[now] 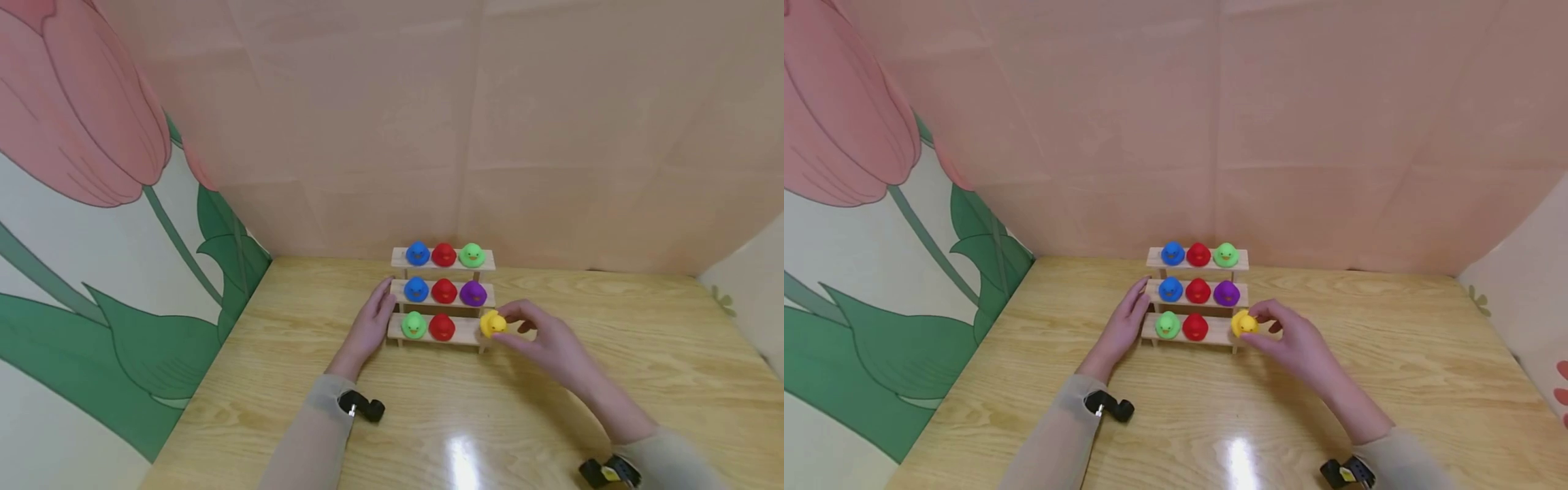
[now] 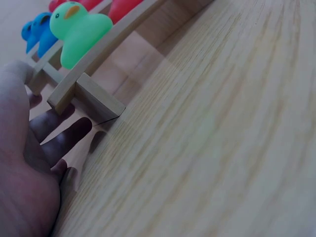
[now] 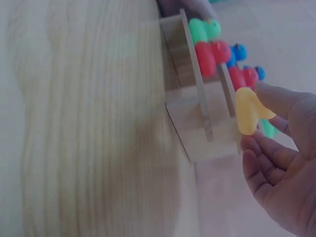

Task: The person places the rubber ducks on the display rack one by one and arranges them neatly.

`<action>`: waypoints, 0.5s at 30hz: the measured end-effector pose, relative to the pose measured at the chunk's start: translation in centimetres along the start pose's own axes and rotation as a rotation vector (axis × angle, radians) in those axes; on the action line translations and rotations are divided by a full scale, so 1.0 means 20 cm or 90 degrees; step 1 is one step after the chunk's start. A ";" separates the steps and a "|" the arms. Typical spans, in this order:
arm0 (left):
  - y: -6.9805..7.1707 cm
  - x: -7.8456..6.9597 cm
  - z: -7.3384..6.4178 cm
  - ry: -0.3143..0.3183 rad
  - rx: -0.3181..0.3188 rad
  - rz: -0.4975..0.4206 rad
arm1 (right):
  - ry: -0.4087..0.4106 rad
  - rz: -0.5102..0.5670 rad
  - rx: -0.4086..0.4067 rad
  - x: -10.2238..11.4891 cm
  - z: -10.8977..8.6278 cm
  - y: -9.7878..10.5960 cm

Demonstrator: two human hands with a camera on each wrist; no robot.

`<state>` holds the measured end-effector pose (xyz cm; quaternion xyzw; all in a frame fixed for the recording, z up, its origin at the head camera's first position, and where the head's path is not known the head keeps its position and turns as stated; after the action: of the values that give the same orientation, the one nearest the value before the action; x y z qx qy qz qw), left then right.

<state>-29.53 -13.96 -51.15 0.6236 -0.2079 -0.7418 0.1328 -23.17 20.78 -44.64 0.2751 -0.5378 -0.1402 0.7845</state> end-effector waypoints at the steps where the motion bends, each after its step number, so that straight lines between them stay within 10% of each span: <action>1: 0.00 0.00 0.00 -0.001 0.000 0.000 | 0.000 -0.001 0.003 0.01 0.01 -0.02; 15: 0.00 0.00 0.00 -0.015 -0.004 -0.008 | -0.008 0.008 0.018 0.04 0.04 -0.16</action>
<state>-29.62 -13.93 -51.16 0.6158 -0.2034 -0.7505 0.1275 -23.44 17.56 -45.72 0.2818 -0.5464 -0.1300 0.7779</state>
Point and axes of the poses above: each hand's wrist, its own z-axis towards the middle knuckle, its own y-axis out of the back of the hand, x = y × z, the point moved 3 cm from there along z, towards the middle knuckle, and after that the axes turned 8 degrees about z, right-handed, at the moved point
